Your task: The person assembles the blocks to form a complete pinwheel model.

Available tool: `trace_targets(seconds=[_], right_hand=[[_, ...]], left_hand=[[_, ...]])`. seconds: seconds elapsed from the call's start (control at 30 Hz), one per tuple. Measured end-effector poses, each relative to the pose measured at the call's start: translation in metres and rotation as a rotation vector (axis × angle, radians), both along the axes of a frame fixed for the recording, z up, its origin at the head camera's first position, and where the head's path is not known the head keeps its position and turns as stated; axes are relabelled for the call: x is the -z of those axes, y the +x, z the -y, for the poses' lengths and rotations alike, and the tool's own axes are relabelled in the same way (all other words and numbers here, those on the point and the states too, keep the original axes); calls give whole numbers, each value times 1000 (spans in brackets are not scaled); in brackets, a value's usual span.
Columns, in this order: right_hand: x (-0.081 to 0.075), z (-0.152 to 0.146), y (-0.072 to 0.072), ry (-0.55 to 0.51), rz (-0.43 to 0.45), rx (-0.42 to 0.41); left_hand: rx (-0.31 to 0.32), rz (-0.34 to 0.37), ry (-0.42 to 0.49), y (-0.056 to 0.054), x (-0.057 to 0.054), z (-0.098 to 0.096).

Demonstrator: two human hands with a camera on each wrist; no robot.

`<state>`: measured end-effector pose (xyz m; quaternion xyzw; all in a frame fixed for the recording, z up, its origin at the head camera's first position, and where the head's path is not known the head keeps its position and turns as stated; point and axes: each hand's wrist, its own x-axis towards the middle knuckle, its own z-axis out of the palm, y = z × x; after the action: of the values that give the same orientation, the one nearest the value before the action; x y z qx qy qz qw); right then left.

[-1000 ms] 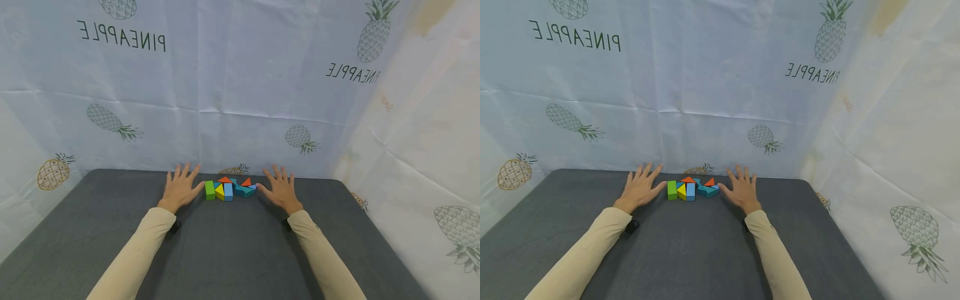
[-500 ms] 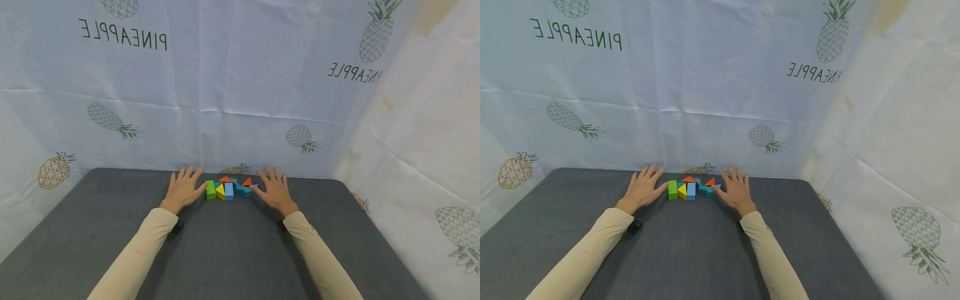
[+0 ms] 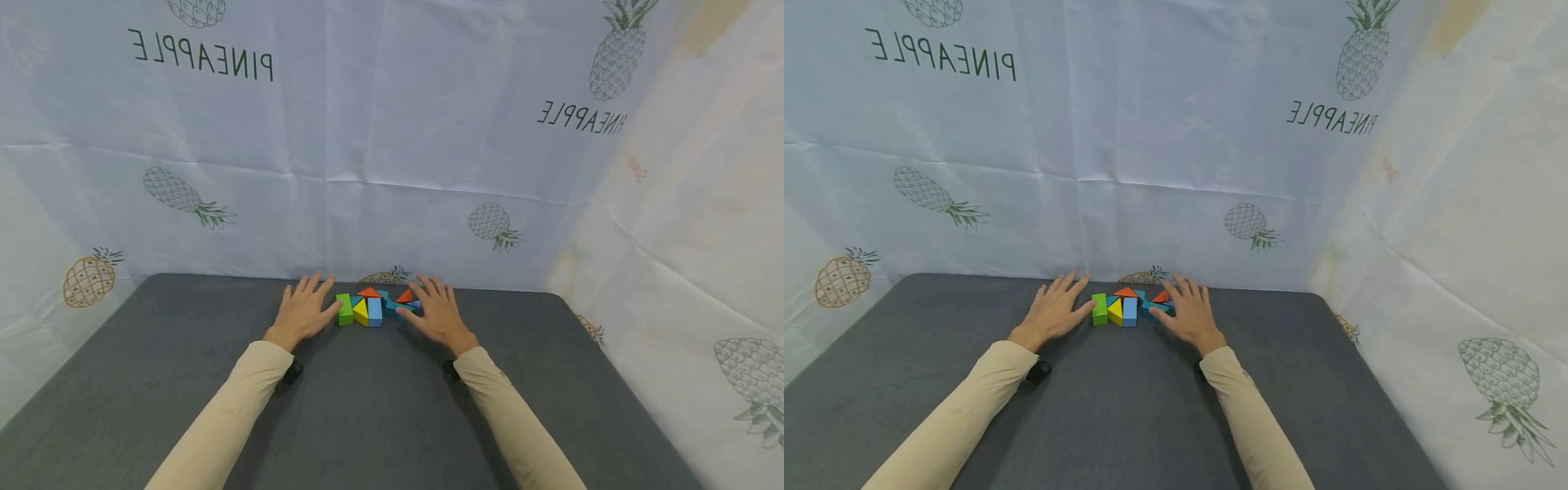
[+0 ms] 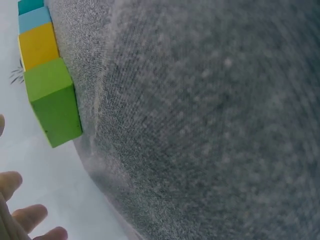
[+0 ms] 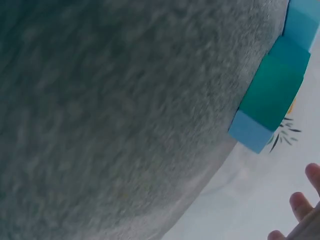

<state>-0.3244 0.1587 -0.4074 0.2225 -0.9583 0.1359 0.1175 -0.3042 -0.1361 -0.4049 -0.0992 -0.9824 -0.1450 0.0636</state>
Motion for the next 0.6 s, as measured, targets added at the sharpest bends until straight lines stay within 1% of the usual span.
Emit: trace_targets(seconds=[0.2,0.37,0.6], right_hand=[[2,9,-2,18,22,-32],[3,16,-2,38,30,-44],[4,22,0,19,23,-77]], left_hand=[[12,12,5,0,0,-2],[21,18,9,0,2,-2],[20,42,37,0,3,-6]])
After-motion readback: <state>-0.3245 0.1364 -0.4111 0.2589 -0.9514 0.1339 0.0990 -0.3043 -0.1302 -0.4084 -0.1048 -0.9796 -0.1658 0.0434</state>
